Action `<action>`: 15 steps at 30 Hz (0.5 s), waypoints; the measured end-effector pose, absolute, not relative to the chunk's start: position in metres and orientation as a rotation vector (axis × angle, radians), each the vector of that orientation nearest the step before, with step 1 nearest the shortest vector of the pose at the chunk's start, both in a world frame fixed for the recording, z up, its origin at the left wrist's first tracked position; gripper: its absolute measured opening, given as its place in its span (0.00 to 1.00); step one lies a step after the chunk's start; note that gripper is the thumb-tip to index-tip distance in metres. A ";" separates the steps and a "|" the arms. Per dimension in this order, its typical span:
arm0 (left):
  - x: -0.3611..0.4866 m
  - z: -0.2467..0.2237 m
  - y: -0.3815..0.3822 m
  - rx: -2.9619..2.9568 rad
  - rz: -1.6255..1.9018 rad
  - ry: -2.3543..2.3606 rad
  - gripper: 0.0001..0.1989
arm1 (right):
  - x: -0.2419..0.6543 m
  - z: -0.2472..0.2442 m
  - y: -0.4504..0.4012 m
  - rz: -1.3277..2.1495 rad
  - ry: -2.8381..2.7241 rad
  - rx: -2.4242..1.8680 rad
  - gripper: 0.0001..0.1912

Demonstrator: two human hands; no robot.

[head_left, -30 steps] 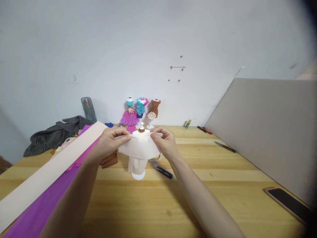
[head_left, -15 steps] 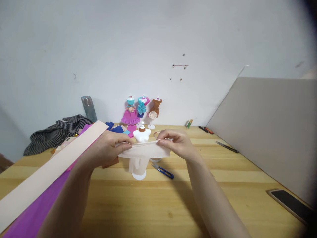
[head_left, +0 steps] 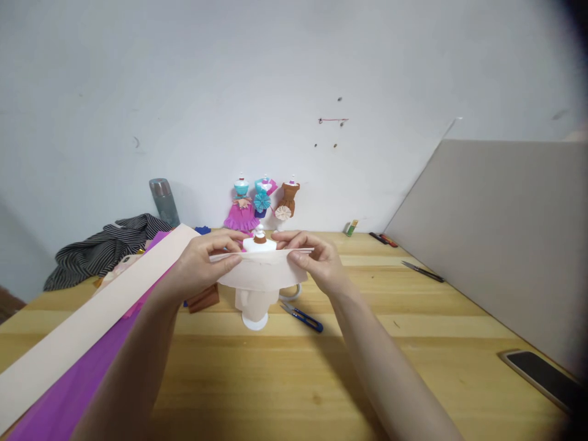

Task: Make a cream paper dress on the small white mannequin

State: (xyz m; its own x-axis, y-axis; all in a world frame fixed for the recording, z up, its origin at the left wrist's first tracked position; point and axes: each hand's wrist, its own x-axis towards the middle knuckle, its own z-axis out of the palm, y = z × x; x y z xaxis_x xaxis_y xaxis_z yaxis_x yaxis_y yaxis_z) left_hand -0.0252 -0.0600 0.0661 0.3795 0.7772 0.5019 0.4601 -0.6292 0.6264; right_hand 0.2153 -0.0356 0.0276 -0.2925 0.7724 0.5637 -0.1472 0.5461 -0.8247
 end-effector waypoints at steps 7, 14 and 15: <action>-0.027 0.064 -0.054 2.179 1.089 1.089 0.10 | 0.216 0.023 -0.030 1.027 -1.549 -0.588 0.13; -0.033 0.064 -0.055 2.232 1.049 1.146 0.09 | 0.217 0.027 -0.034 0.979 -1.583 -0.652 0.13; -0.034 0.065 -0.056 2.246 1.034 1.151 0.09 | 0.218 0.028 -0.036 0.952 -1.594 -0.678 0.12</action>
